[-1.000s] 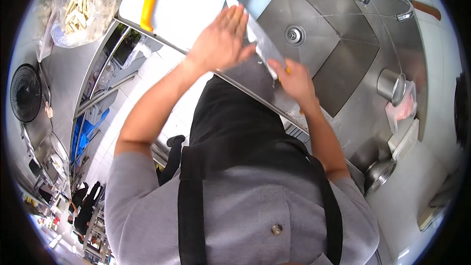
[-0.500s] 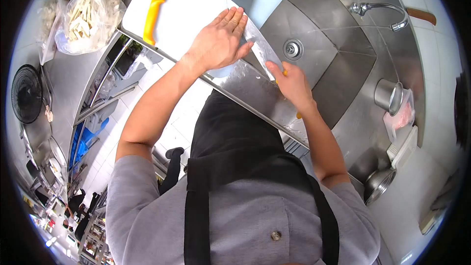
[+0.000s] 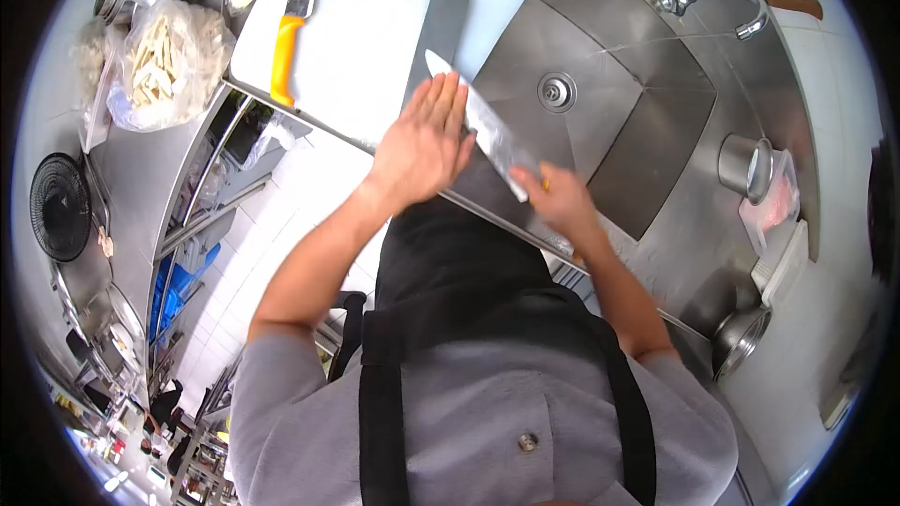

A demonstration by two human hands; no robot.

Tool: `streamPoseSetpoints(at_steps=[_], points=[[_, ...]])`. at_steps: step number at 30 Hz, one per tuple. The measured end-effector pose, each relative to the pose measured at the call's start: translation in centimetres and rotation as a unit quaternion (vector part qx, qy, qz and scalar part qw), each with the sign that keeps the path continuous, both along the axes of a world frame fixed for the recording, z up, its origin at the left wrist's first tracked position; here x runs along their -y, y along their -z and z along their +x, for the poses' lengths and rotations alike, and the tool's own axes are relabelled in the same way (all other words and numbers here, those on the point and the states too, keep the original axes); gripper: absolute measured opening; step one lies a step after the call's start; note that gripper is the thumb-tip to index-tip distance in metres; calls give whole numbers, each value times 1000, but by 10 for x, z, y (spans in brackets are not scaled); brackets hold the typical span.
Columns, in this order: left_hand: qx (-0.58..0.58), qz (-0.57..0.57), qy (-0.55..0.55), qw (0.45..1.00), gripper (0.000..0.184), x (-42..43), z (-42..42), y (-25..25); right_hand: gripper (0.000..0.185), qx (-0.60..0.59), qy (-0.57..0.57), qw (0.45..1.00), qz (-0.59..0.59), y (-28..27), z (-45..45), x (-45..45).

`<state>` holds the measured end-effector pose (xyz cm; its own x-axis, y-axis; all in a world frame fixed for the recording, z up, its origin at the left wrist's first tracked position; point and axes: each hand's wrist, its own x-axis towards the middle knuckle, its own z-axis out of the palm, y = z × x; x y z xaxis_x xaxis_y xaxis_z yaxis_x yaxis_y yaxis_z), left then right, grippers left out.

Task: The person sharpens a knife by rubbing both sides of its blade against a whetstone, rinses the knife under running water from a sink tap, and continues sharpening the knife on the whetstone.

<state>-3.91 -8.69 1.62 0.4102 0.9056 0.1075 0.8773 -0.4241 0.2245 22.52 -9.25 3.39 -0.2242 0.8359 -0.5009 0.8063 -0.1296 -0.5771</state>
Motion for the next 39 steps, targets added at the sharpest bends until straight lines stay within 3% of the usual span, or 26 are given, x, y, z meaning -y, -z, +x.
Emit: streamPoseSetpoints(at_steps=[2,7,15,18,21,24,27,30,35,39], points=[[-2,-13,-5,1000,62,-3,-3,2,63,-9,-16,1000,11,14,0,1],[-33,61,25,997,55,-132,-74,14,69,-43,-23,993,111,29,-62,-102],[-3,-8,49,999,57,-39,-35,-4,62,-5,-3,1000,-9,7,-34,-29],[-83,46,56,994,55,-109,-66,8,62,-42,-3,998,50,16,-64,-97],[-81,69,27,994,52,-163,-91,8,60,-6,5,1000,15,16,-90,-145],[-36,36,86,995,51,-121,-80,5,61,-24,9,999,21,20,-82,-125],[-2,23,60,998,51,-57,-53,2,62,-14,-2,1000,-4,16,-63,-70],[-47,60,53,996,52,-82,-64,7,62,-12,-20,998,56,26,-74,-99],[-68,78,44,994,55,-162,-99,13,66,-21,29,998,-59,0,-118,-180],[-48,55,48,996,60,-126,-83,17,74,-54,-5,996,65,52,-98,-149]])
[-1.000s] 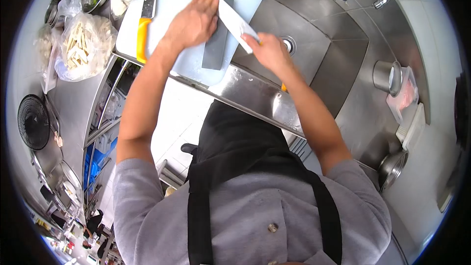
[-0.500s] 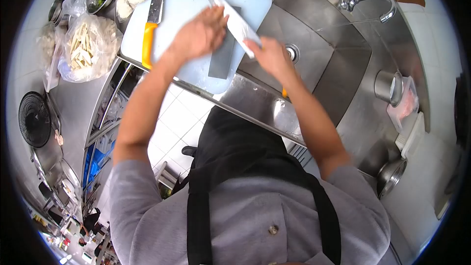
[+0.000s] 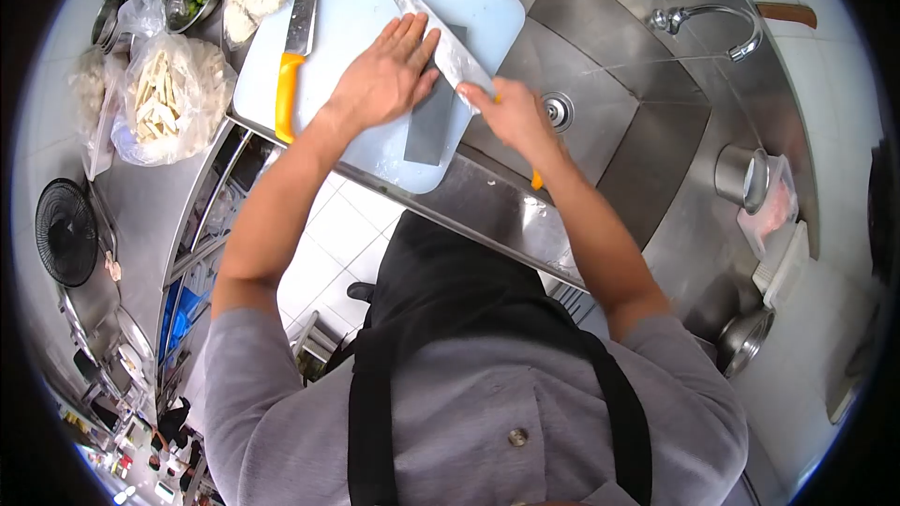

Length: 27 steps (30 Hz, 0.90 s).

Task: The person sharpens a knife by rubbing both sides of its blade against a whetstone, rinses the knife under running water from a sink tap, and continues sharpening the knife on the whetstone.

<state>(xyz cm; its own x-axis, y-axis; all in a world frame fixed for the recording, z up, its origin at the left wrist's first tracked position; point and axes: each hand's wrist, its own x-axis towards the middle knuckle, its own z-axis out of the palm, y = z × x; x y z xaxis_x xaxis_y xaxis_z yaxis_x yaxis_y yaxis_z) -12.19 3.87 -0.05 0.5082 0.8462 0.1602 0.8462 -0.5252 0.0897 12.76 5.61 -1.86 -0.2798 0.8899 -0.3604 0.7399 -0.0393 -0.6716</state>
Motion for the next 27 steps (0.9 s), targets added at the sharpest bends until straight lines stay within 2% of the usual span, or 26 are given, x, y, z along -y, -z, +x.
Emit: streamPoseSetpoints(at_steps=[2,3,4,6,8,10,13,20,24,27], points=[[-3,-11,-6,1000,64,-8,0,1,74,-8,-21,992,127,11,3,1],[-27,8,-15,999,65,-21,-4,3,67,9,-21,1000,21,-18,-7,-15],[-54,30,-26,998,66,-35,-9,4,67,11,-21,1000,20,-29,-15,-25],[-58,25,-27,998,67,-44,-13,3,70,35,17,997,-70,-40,-26,-39],[-38,4,-23,999,66,-42,-14,5,74,27,2,999,-31,-17,-20,-30],[-30,9,-25,999,66,-47,-20,4,74,0,-1,995,100,-10,-19,-17],[-14,21,-18,1000,67,-59,-26,8,75,18,2,999,50,-17,-30,-42],[-43,23,-40,998,67,-66,-31,11,76,8,16,999,38,-22,-34,-39],[-30,5,-49,998,66,-71,-28,9,70,40,2,999,29,-28,-31,-32],[-45,-19,-47,998,68,-9,10,1,64,-3,-29,999,-18,-27,4,15]])
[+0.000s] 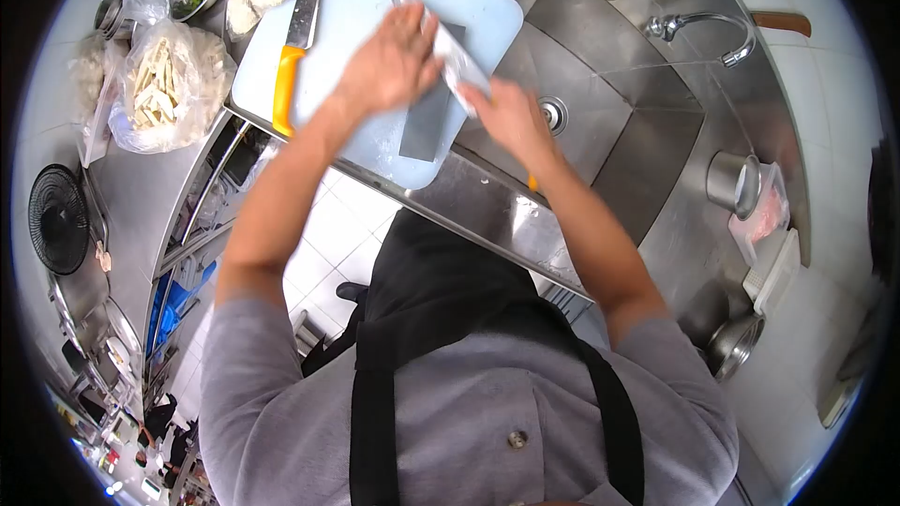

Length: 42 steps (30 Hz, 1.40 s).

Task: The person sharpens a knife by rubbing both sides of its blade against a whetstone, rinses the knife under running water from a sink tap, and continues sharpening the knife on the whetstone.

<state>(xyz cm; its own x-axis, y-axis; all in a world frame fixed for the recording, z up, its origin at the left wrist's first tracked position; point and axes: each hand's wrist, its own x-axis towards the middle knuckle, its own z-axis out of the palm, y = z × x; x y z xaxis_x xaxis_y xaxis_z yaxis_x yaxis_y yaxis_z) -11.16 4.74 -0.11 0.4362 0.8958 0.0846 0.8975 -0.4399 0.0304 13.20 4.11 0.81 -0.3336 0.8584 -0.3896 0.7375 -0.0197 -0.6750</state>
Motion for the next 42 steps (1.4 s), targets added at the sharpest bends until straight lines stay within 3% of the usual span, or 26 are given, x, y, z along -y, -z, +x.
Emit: streamPoseSetpoints(at_steps=[3,5,7,11,17,23,25,27,28,30,33,34,39,42], points=[[83,-29,2,996,70,87,43,-8,62,87,-25,996,-4,-12,35,55],[60,-8,-16,998,69,79,45,-2,63,57,-2,998,-9,-9,41,62],[21,44,-12,999,67,26,27,3,63,53,-17,998,17,-8,21,13],[25,31,-4,999,63,-20,7,-2,63,61,7,998,34,-12,1,-16],[98,-20,-17,995,64,127,88,-12,63,40,-26,999,6,-12,80,97],[68,31,-44,996,62,41,66,-8,65,33,-25,999,0,-19,65,36],[69,22,-43,996,63,77,84,-9,66,32,-34,999,3,-18,83,47],[117,-15,-56,991,64,134,112,-14,61,73,-107,985,114,-7,123,93],[110,-12,-56,992,63,144,119,-18,61,72,-110,985,116,-8,122,91],[105,3,-53,993,64,138,119,-18,64,7,-56,997,48,-16,124,96],[107,38,-48,992,66,103,105,-9,66,47,-34,998,-30,-25,99,52],[109,32,-58,992,66,107,109,-11,68,38,-63,997,21,-21,106,53],[122,-3,-57,991,68,136,127,-13,67,71,-103,992,25,-38,125,79],[126,15,-38,991,68,89,101,-11,64,67,-16,992,-104,-50,94,53]])
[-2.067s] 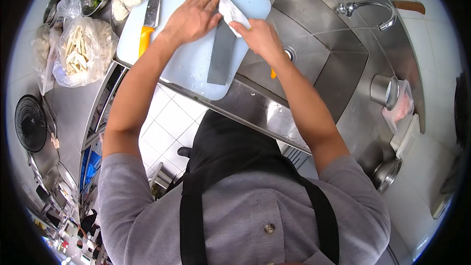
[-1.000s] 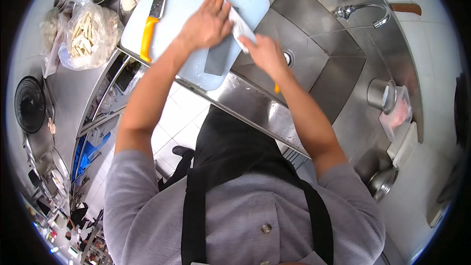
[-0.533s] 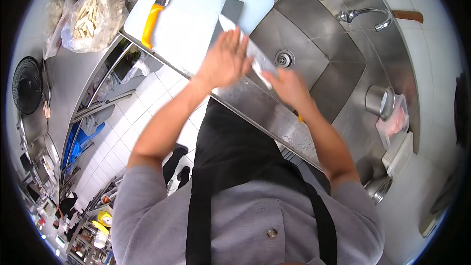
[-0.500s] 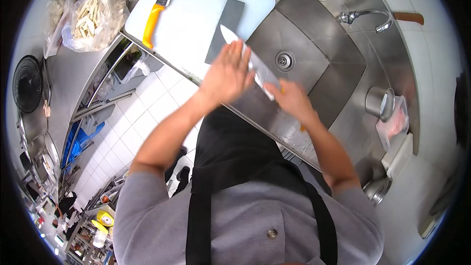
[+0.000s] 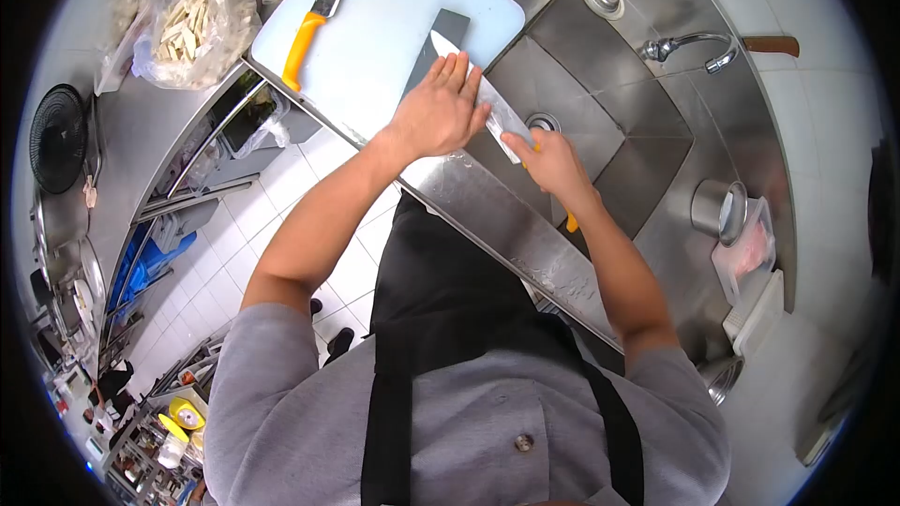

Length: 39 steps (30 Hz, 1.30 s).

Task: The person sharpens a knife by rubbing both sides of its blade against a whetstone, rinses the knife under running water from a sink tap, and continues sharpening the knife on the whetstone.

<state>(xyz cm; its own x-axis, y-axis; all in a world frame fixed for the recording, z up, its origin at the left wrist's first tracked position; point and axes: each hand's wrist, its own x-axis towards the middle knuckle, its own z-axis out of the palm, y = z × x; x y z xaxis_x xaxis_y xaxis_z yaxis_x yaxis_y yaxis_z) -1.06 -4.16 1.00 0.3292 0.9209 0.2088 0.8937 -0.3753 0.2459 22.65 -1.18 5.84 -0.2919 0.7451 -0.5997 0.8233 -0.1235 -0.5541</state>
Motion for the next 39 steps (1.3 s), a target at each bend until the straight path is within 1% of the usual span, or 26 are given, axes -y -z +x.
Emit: streamPoseSetpoints(at_steps=[1,3,4,5,6,7,9,10,11,13,15,17,18,19,21,23,25,26,27,29,31,33,34,35,37,39], points=[[-2,0,-1,1000,68,4,1,0,64,-2,-1,1000,0,5,2,4],[12,-5,-8,1000,67,25,9,-2,61,12,-73,987,140,18,17,21],[-16,-38,-10,999,67,48,20,-13,61,13,-79,990,116,15,26,36],[16,-48,-6,999,66,71,28,-15,60,13,-88,992,92,11,37,52],[14,-45,-6,999,66,76,31,-15,61,-16,-65,997,30,7,42,61],[10,-45,-1,999,65,78,31,-15,61,-18,-65,997,28,11,38,56],[11,-31,-13,999,66,43,18,-8,61,-21,-43,996,70,20,25,36],[7,-16,-7,1000,64,20,8,-6,60,-6,-7,999,41,13,9,21],[-15,5,3,1000,62,6,0,-3,60,-6,-5,999,39,7,6,22],[-11,-25,-7,1000,64,14,4,-10,59,0,-30,995,96,0,1,19],[20,-68,-24,997,67,58,24,-16,60,5,-41,995,92,4,26,47],[22,-86,7,996,70,83,32,-15,60,-8,-50,999,-5,0,40,65],[29,-79,1,996,69,74,29,-14,59,7,-79,996,45,13,41,63],[35,-72,-6,997,67,59,23,-13,59,4,-78,996,44,21,33,53],[30,-17,13,999,62,3,-3,-3,59,-34,13,997,72,36,7,17],[17,1,34,999,60,-30,-17,0,60,-56,37,995,76,33,-7,6],[-3,0,25,1000,62,-10,-8,-2,58,-24,1,993,113,17,-7,11],[2,-27,-1,1000,64,16,5,-7,57,-8,-56,990,130,22,11,22],[8,-53,-26,998,67,47,21,-12,57,-8,-55,990,129,17,24,35],[25,-87,-32,995,73,79,40,-14,56,-30,-65,997,19,9,41,53],[9,-48,-40,998,69,50,36,-8,56,2,-58,998,36,10,26,43],[7,-15,-3,1000,65,-6,12,2,58,-43,40,993,99,17,2,23],[3,11,21,1000,62,-23,2,1,59,-44,46,993,99,17,-6,11],[3,11,21,1000,62,-17,3,0,59,-44,46,993,98,17,-3,14],[-11,-9,7,1000,64,8,9,-3,59,-23,-12,995,99,21,13,20],[8,-47,-15,999,66,63,33,-9,61,-12,-40,995,88,28,38,43]])
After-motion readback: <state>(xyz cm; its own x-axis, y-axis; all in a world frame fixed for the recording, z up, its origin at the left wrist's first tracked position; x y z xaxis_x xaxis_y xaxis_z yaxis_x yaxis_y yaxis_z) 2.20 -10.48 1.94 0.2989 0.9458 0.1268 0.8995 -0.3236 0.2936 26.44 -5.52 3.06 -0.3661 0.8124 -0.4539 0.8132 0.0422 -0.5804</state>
